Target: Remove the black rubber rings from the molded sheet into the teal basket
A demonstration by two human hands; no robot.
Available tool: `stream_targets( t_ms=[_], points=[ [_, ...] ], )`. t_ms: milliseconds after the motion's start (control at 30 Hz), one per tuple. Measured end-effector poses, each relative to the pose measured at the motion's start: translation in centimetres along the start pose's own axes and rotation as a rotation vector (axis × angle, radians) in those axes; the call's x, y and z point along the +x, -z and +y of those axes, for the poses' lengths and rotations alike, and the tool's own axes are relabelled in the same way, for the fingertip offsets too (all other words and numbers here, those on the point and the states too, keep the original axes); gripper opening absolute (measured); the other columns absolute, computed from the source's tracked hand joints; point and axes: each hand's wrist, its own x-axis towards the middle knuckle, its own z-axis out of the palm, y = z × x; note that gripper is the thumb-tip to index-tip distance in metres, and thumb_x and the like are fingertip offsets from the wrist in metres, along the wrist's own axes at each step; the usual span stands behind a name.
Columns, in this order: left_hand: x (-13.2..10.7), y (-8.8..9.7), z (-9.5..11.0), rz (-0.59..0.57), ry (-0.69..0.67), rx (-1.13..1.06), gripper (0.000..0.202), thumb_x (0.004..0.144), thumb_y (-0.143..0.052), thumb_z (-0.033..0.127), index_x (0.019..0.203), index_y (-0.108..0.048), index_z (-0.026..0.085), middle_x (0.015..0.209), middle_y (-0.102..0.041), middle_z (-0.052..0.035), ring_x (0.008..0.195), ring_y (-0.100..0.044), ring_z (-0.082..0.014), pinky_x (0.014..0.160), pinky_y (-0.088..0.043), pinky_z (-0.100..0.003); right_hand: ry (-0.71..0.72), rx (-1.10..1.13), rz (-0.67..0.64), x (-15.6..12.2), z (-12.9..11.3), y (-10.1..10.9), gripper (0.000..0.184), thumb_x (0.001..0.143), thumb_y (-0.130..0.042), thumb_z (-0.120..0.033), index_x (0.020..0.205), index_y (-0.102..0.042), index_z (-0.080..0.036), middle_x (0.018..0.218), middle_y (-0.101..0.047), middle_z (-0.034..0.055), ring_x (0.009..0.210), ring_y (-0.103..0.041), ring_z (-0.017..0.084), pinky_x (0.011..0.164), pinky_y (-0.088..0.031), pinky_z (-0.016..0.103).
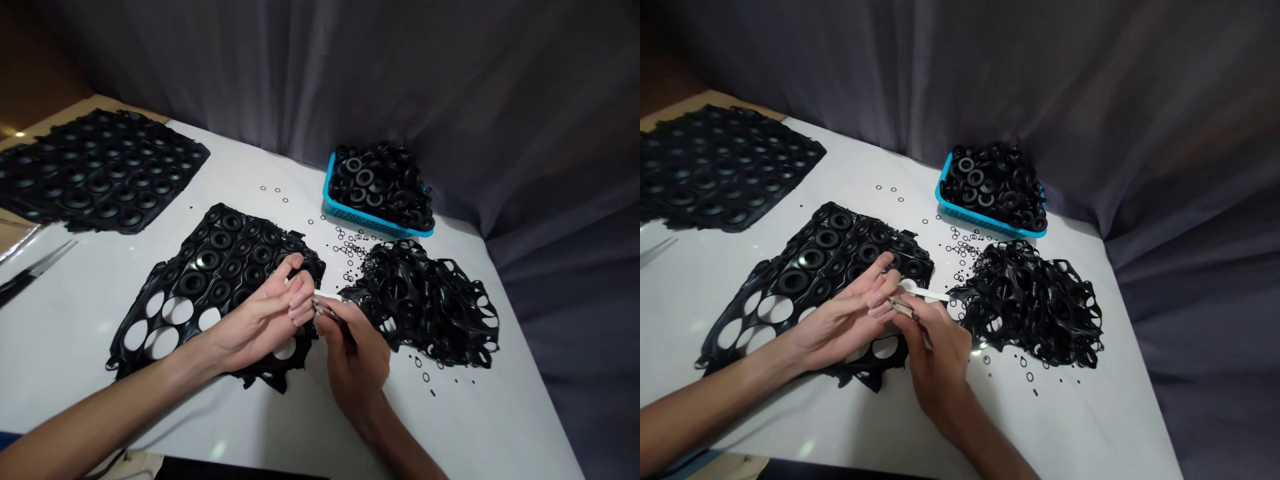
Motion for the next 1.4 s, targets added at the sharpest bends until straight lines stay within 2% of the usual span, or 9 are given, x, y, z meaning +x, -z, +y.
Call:
stream_targets(
  t_ms=[133, 300, 433, 567, 833, 1400],
  points=[
    [-0.18, -0.15, -0.26, -0.012, 0.014, -0.023, 0.036, 0.082, -0.089, 0.011, 0.101, -0.060, 0.021, 0.072, -0.051, 0.0065, 0.061, -0.044, -0.0071, 0.063, -0.044, -0.016, -0.001, -0.040, 0.003, 0.04, -0.39, -0.03, 0.016, 0.105, -0.060, -0.019, 0.118, -0.070, -0.023, 0.099, -0.081, 0.0020, 0.078, -0.075, 0.011, 0.069, -0.060, 0.018],
    [-0.48, 0.01, -0.48, 0.000, 0.081, -0.038, 0.035, 0.084, -0.087, 0.012, 0.106, -0.061, 0.021, 0.076, -0.054, 0.0061, 0.067, -0.051, -0.0070, 0.070, -0.049, -0.016, 0.024, -0.089, -0.012, -0.18, -0.49, -0.06, 0.018, 0.106, -0.060, -0.022, 0.123, -0.067, -0.022, 0.095, -0.080, 0.0018, 0.069, -0.073, 0.011, 0.064, -0.060, 0.020],
    [-0.60, -0.07, -0.39, 0.020, 0.095, -0.054, 0.034, 0.085, -0.085, 0.010, 0.107, -0.061, 0.020, 0.076, -0.051, 0.0061, 0.065, -0.050, -0.0071, 0.069, -0.048, -0.016, 0.036, -0.118, -0.006, -0.39, -0.35, -0.11, 0.020, 0.107, -0.058, -0.021, 0.125, -0.066, -0.025, 0.098, -0.081, 0.0020, 0.073, -0.075, 0.012, 0.065, -0.062, 0.022],
    [-0.56, -0.18, -0.35, 0.027, 0.100, -0.069, 0.031, 0.086, -0.082, 0.008, 0.106, -0.062, 0.020, 0.075, -0.051, 0.0058, 0.064, -0.050, -0.0074, 0.067, -0.049, -0.016, 0.034, -0.143, 0.004, -0.47, -0.23, -0.17, 0.021, 0.107, -0.058, -0.023, 0.126, -0.067, -0.025, 0.093, -0.080, 0.0014, 0.067, -0.073, 0.012, 0.062, -0.061, 0.022],
    [-0.63, -0.14, -0.51, 0.026, 0.103, -0.096, 0.027, 0.088, -0.080, 0.007, 0.106, -0.063, 0.018, 0.076, -0.051, 0.0058, 0.064, -0.049, -0.0066, 0.068, -0.050, -0.015, 0.074, -0.151, 0.017, -0.83, 0.12, -0.26, 0.026, 0.106, -0.060, -0.020, 0.131, -0.065, -0.024, 0.100, -0.080, 0.0038, 0.077, -0.076, 0.014, 0.067, -0.062, 0.023],
    [-0.52, -0.31, -0.52, 0.065, 0.123, -0.103, 0.029, 0.088, -0.074, 0.002, 0.105, -0.059, 0.020, 0.076, -0.046, 0.0059, 0.061, -0.047, -0.0069, 0.064, -0.047, -0.016, 0.034, -0.161, 0.019, -0.92, -0.06, -0.28, 0.028, 0.106, -0.060, -0.020, 0.132, -0.066, -0.026, 0.096, -0.080, 0.0021, 0.074, -0.076, 0.014, 0.064, -0.062, 0.024]
  ],
)
